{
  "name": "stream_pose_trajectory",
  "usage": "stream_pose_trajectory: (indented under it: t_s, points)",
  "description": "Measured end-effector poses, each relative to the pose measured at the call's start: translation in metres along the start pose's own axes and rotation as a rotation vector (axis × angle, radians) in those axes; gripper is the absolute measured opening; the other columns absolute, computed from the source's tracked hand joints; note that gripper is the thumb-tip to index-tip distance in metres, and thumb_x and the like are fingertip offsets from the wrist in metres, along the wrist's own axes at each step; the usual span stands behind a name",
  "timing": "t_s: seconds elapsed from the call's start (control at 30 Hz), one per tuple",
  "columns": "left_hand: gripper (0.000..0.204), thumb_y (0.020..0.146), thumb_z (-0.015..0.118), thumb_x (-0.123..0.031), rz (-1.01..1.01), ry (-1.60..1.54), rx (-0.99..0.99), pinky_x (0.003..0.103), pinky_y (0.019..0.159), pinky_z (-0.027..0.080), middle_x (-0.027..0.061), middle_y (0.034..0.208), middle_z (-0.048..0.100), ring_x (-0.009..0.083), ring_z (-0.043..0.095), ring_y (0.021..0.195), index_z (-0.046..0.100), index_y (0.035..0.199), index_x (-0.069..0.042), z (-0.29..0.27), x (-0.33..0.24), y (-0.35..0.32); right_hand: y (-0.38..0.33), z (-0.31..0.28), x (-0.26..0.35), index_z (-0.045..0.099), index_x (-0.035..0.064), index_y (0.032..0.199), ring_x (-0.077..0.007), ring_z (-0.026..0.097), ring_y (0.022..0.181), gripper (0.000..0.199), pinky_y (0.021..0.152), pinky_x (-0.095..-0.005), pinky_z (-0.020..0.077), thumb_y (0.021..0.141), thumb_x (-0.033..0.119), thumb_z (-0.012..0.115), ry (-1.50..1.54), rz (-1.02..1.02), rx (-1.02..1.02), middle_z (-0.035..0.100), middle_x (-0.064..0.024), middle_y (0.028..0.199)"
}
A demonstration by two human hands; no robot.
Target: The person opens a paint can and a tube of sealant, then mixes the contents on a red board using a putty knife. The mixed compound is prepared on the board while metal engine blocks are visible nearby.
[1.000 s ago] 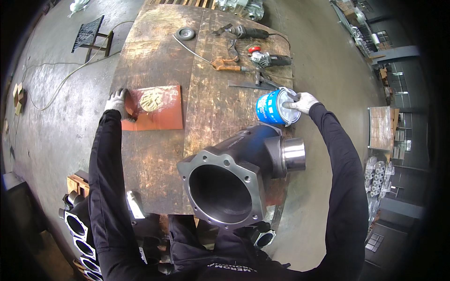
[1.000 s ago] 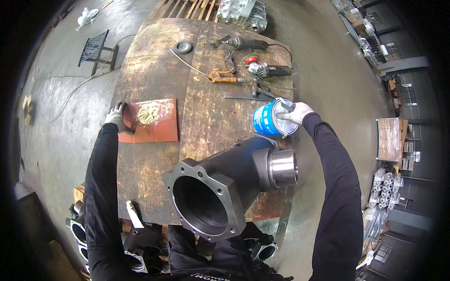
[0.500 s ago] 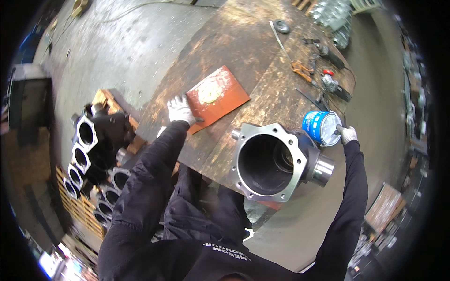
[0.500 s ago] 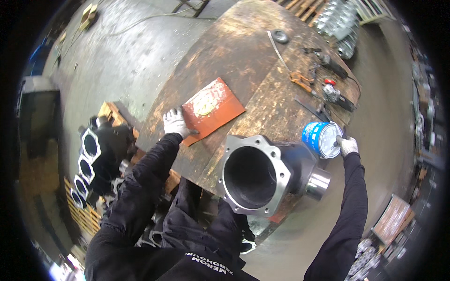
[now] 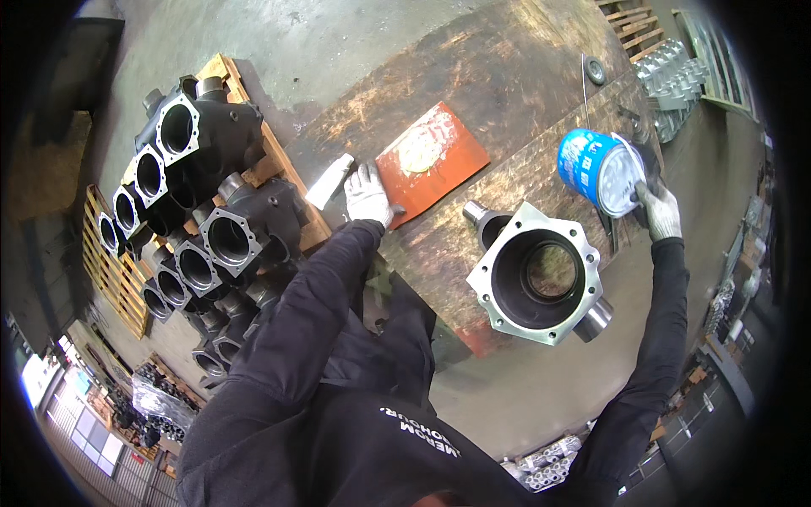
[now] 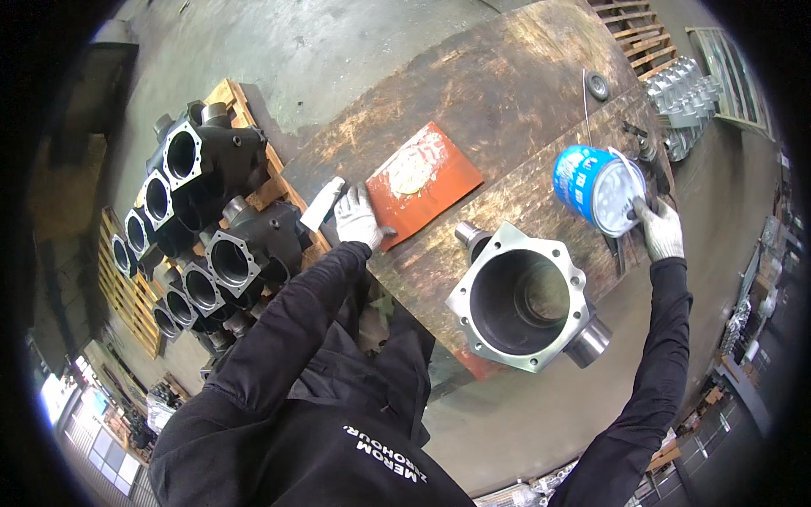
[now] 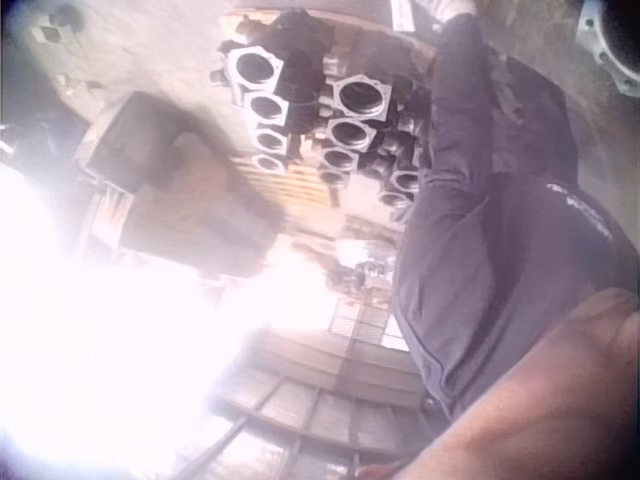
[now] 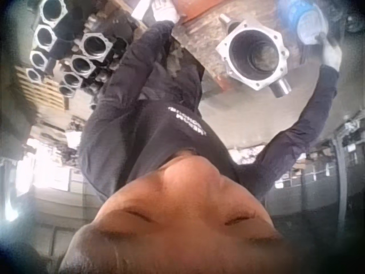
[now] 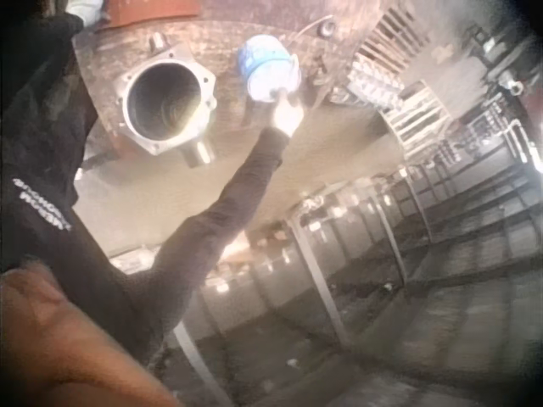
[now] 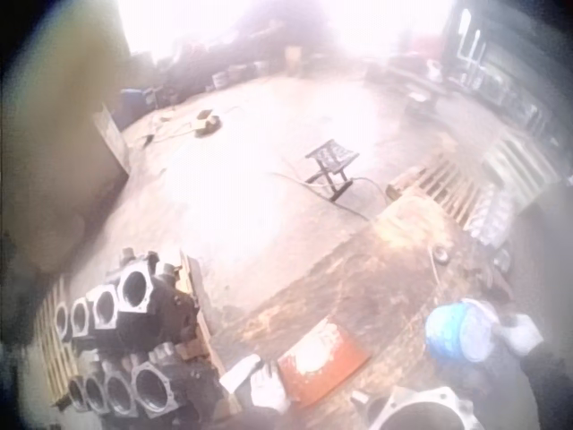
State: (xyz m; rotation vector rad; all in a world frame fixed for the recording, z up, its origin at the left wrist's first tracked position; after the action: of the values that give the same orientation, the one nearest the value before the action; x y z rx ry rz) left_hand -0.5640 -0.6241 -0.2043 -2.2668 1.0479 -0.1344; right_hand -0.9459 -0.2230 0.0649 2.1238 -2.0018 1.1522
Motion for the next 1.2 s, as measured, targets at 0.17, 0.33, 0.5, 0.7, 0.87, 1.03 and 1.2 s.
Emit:
stream_pose_trajectory:
  t_s: [0.17,0.33,0.5,0.7,0.87,1.03,1.2]
  points:
    - [0.136,0.062,0.095,-0.052,-0.053,-0.144,0.042,0.053,0.126,0.022,0.0232,0.165,0.033,0.0387,0.037,0.148,0.022,0.164,0.002,0.011,0.023,-0.028,0.029,0.053,0.109,0.071,-0.0064,0.109,-0.0140,0.063,0.086,0.030,0.087,-0.0292,0.0473,0.100,0.022,0.068,-0.013,-0.134,0.132,0.073,-0.0062,0.091]
    - [0.112,0.074,0.086,-0.029,0.074,-0.106,0.031,0.053,0.122,0.030,0.0205,0.161,0.040,0.0375,0.039,0.147,0.024,0.164,0.000,0.013,0.035,-0.060,0.051,0.131,0.196,0.073,-0.0077,0.110,-0.0161,0.069,0.089,0.037,0.088,-0.0300,0.0505,0.099,0.027,0.069,-0.086,-0.196,0.231,0.077,-0.0105,0.096]
    - [0.082,0.076,0.073,-0.013,0.526,-0.215,-0.190,0.050,0.123,0.031,0.0158,0.155,0.051,0.0362,0.048,0.142,0.048,0.153,-0.003,-0.019,0.049,-0.097,0.079,0.204,0.260,0.075,-0.0042,0.109,-0.0199,0.072,0.085,0.048,0.084,-0.0340,0.0532,0.095,0.041,0.068,-0.342,-0.354,0.247,0.079,-0.0122,0.092]
    - [0.063,0.093,0.051,-0.012,0.634,-0.104,-0.082,0.047,0.131,0.020,0.0133,0.164,0.043,0.0290,0.038,0.154,0.046,0.154,-0.002,0.026,0.037,-0.072,0.089,0.268,0.289,0.079,0.0019,0.097,-0.0257,0.072,0.084,0.040,0.081,-0.0373,0.0532,0.093,0.040,0.069,-0.411,-0.386,0.265,0.078,-0.0131,0.089]
    - [0.057,0.094,0.057,-0.016,1.017,-0.221,0.332,0.048,0.130,0.025,0.0137,0.159,0.049,0.0292,0.042,0.151,0.053,0.150,-0.004,0.042,0.031,-0.137,0.089,0.283,0.298,0.078,0.0045,0.098,-0.0242,0.070,0.082,0.037,0.082,-0.0366,0.0519,0.096,0.041,0.069,-0.400,-0.394,0.281,0.077,-0.0114,0.089]
    - [0.070,0.086,0.072,-0.023,0.679,-0.317,-0.093,0.051,0.127,0.028,0.0188,0.156,0.049,0.0375,0.043,0.148,0.051,0.150,-0.004,0.010,0.029,-0.070,0.088,0.283,0.300,0.078,0.0048,0.092,-0.0238,0.069,0.086,0.038,0.085,-0.0367,0.0506,0.095,0.042,0.070,-0.389,-0.385,0.300,0.076,-0.0115,0.090]
    - [0.066,0.088,0.074,-0.029,1.383,-0.408,0.554,0.052,0.126,0.030,0.0178,0.159,0.048,0.0399,0.041,0.150,0.055,0.150,-0.018,0.053,0.002,-0.160,0.088,0.282,0.291,0.080,0.0057,0.095,-0.0247,0.070,0.092,0.038,0.089,-0.0372,0.0503,0.095,0.042,0.070,-0.374,-0.309,0.285,0.077,-0.0115,0.094]
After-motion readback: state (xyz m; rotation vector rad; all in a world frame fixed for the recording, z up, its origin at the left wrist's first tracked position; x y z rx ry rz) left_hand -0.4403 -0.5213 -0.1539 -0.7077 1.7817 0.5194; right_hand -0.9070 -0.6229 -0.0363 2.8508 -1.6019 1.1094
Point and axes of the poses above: each hand's wrist, its own y-axis towards the middle knuckle, its own z-axis out of the palm, x = y × z, the point moved 8 cm from there along y, towards the middle knuckle
